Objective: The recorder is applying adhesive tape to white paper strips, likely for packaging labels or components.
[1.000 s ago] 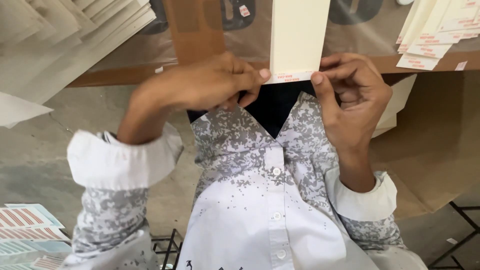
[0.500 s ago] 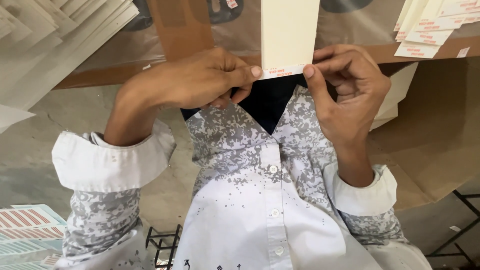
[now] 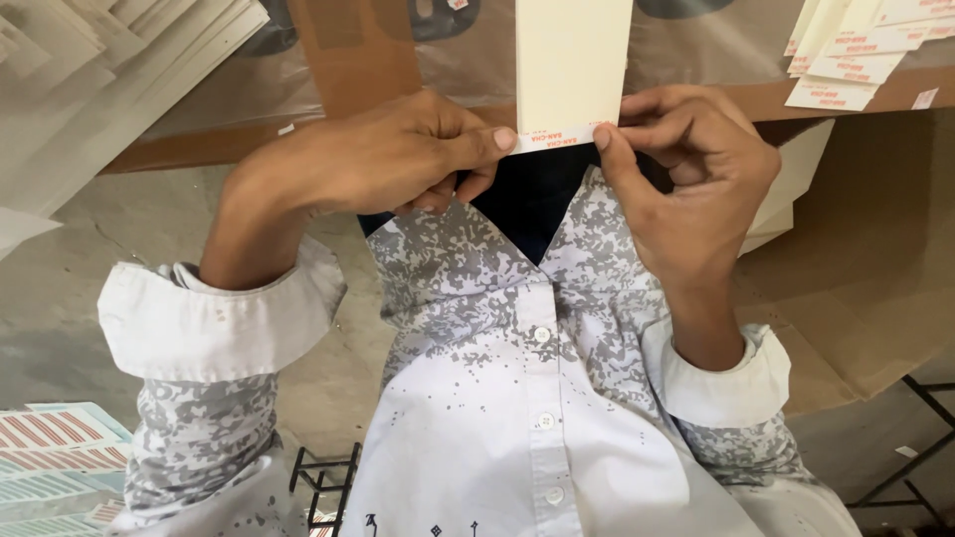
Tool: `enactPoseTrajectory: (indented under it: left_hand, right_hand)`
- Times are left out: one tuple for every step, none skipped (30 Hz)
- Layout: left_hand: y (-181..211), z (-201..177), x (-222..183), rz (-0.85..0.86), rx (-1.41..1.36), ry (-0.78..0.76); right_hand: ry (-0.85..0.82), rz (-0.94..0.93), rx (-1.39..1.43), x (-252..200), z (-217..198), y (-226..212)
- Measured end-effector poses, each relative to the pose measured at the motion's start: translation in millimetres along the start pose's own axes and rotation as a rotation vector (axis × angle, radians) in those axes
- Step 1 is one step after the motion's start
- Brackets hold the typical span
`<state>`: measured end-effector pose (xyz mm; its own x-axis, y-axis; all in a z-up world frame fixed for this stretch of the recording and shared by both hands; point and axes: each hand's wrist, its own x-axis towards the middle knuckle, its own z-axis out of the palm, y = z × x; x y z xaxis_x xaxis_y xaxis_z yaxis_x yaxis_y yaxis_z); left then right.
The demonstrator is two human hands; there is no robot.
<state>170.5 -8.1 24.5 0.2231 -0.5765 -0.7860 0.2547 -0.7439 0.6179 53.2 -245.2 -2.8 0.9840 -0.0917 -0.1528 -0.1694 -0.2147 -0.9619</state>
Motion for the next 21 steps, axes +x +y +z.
enactPoseTrajectory:
  left_hand:
    - [-2.3,0.6,1.4,0.000,0.001,0.000]
    - [-4.5,1.2,2.4,0.012,-0.018,-0.010]
    - [-6.7,1.9,3.1,0.024,-0.037,-0.020]
    - [-4.9,1.9,2.7,0.027,-0.034,-0.019]
    - [-3.1,2.0,2.1,0.005,-0.022,-0.014]
    - [-1.6,2.4,1.1,-0.019,-0.011,-0.008]
    - [-2.5,2.3,1.4,-0.018,-0.009,-0.006]
    - [-3.4,3.0,2.0,0.000,-0.019,-0.012]
    - [-4.4,3.5,2.7,0.019,-0.030,-0.017]
    - [-2.7,2.9,2.2,0.023,-0.026,-0.013]
    - [-1.5,2.2,1.8,0.005,-0.029,-0.008]
    - [-1.6,3.4,-0.2,-0.019,-0.039,-0.006]
    - [-3.4,3.9,1.1,-0.023,-0.043,-0.005]
    - [-5.5,4.6,1.5,0.015,-0.047,-0.007]
    - [-7.3,5.4,2.0,0.053,-0.050,-0.008]
    - [-6.4,5.7,1.8,0.053,-0.050,-0.008]
    - [-5.0,5.9,1.8,0.031,-0.056,-0.012]
    - [-3.1,5.6,2.6,0.013,-0.060,-0.017]
    - [-1.6,4.6,2.7,0.017,-0.059,-0.018]
    - [-0.7,4.3,2.6,0.007,-0.029,-0.018]
    - [-0.1,3.9,2.5,-0.003,0.001,-0.017]
  right_hand:
    - [0.001,0.000,0.000,3.3,-0.1,-1.9]
    - [-0.006,0.020,0.013,6.5,-0.1,-4.0]
    - [-0.012,0.040,0.027,9.6,0.0,-6.3]
    - [-0.010,0.036,0.026,13.2,0.9,-9.7]
    - [0.026,0.088,0.097,16.8,1.7,-13.2]
    - [0.058,0.142,0.173,20.2,2.9,-16.8]
    - [0.058,0.139,0.174,16.7,1.0,-9.5]
    - [0.041,0.096,0.171,12.0,-1.4,-2.5]
    - [0.023,0.053,0.168,7.5,-3.7,4.6]
    - [0.024,0.046,0.167,8.2,-3.8,5.4]
    - [0.052,0.082,0.297,9.1,-3.4,6.4]
    - [0.076,0.126,0.429,7.8,-2.4,7.1]
    - [0.072,0.130,0.430,3.7,-1.6,2.6]
    - [0.127,0.055,0.305,-1.0,-0.2,-2.0]
    - [0.181,-0.019,0.180,-5.7,0.8,-6.8]
    - [0.181,-0.020,0.180,-8.8,-0.7,-5.5]
    - [0.146,-0.192,-0.128,-11.6,-2.6,-4.3]
    - [0.104,-0.360,-0.439,-14.1,-5.1,-3.3]
    - [0.106,-0.361,-0.443,-12.1,-2.4,-4.8]
    - [0.072,-0.437,-0.590,-10.7,0.4,-6.1]
    - [0.038,-0.512,-0.736,-9.3,3.5,-7.3]
